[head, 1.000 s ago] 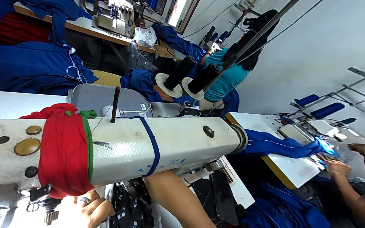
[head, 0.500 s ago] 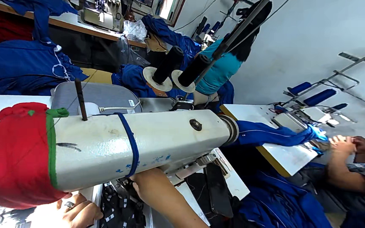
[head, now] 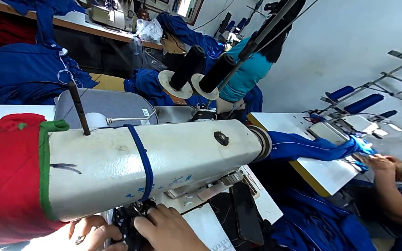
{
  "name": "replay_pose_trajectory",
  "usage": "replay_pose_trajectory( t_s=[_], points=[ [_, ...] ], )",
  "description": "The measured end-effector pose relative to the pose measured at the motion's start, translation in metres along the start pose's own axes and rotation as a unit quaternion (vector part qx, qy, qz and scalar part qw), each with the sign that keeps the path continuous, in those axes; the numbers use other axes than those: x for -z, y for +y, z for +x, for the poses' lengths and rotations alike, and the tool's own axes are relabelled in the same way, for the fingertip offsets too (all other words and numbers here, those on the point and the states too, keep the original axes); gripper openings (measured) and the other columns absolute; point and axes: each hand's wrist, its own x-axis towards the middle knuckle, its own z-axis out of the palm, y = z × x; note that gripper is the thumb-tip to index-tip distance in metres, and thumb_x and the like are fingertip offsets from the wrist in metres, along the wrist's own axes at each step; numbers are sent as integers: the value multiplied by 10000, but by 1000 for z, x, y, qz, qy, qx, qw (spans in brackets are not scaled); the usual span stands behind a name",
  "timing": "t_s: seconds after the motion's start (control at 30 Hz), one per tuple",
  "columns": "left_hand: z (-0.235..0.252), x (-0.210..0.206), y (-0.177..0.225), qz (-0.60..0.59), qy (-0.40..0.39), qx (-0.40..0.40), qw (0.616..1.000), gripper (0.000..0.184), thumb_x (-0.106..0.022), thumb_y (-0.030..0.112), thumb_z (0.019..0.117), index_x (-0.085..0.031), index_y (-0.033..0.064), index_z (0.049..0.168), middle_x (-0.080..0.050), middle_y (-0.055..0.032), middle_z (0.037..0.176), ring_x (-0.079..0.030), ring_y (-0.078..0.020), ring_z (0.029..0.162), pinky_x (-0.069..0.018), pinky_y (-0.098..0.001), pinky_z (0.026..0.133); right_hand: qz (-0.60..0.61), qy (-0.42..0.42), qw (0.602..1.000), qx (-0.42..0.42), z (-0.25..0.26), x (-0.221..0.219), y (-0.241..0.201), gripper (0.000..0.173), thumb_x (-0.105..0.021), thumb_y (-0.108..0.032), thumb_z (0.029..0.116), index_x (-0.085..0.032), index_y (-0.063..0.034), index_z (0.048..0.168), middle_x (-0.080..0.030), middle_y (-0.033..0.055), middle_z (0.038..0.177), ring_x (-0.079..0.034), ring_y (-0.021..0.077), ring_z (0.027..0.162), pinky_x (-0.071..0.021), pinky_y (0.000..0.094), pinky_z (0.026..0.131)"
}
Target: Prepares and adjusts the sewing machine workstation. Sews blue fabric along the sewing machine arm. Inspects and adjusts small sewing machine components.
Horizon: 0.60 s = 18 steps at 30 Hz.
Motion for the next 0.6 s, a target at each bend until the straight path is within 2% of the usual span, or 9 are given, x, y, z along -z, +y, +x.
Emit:
replay_pose_trajectory(
  t_s=[0.1,0.2,0.27,0.33,0.37,0.43,0.5,0.53,0.6],
  points=[
    [0,6,1,1,-33,16,999,533,-616,700,880,-770,199,977,-711,-81,1111,-565,-314,1088,-337,-524,985,-41,65,997,3,-9,-14,-2,287,-691,-56,866,-735,-133,1139,-689,187,1067,-649,417,1077,-547,545,786],
    [-1,5,1,9,-39,21,999,543,-613,701,878,-769,185,948,-714,-95,1080,-584,-319,1051,-352,-530,968,-62,102,993,-10,-13,-21,-4,233,-672,-56,875,-766,-164,1059,-684,187,1088,-651,406,1043,-543,525,756],
    [-1,3,0,5,-29,17,999,534,-619,696,878,-762,184,934,-704,-97,1058,-581,-309,1024,-349,-520,959,-66,106,992,-18,-13,-21,-6,320,-678,-44,861,-767,-194,1129,-672,193,1180,-642,411,1064,-530,542,785],
    [-2,1,0,-4,-18,11,1000,524,-623,687,882,-761,182,918,-699,-95,1046,-575,-298,1012,-332,-508,968,-96,114,989,2,-9,-23,-3,433,-707,-79,844,-741,-282,1225,-658,160,1194,-635,389,1062,-509,561,808],
    [-2,1,0,-1,-17,7,1000,519,-615,687,888,-760,189,912,-699,-84,1044,-576,-288,1009,-332,-503,971,-110,113,987,18,-7,-25,-1,435,-718,-97,841,-738,-306,1222,-655,143,1180,-630,382,1071,-494,584,831],
    [0,3,2,4,-20,1,1000,514,-607,676,902,-756,184,914,-699,-84,1043,-584,-287,1003,-341,-503,963,-119,108,986,48,-3,-25,2,354,-735,-97,831,-770,-287,1127,-658,128,1144,-622,383,1092,-463,636,875],
    [1,4,2,2,-20,-3,1000,508,-611,666,906,-753,178,903,-698,-87,1037,-586,-288,1002,-340,-503,966,-111,110,985,68,0,-22,6,181,-739,-80,808,-777,-212,926,-665,122,1085,-623,385,1095,-448,658,896],
    [1,4,2,0,-17,-5,1000,503,-613,664,905,-751,181,892,-698,-83,1034,-584,-282,998,-333,-496,968,-106,107,986,74,0,-21,8,124,-734,-80,813,-764,-187,868,-665,124,1067,-622,384,1096,-440,661,904],
    [2,4,2,-4,-15,-8,1000,504,-617,657,907,-750,172,877,-697,-85,1024,-584,-283,994,-329,-504,966,-89,102,987,81,0,-19,10,85,-727,-84,825,-753,-164,833,-661,129,1047,-620,381,1083,-431,653,911]
  ],
)
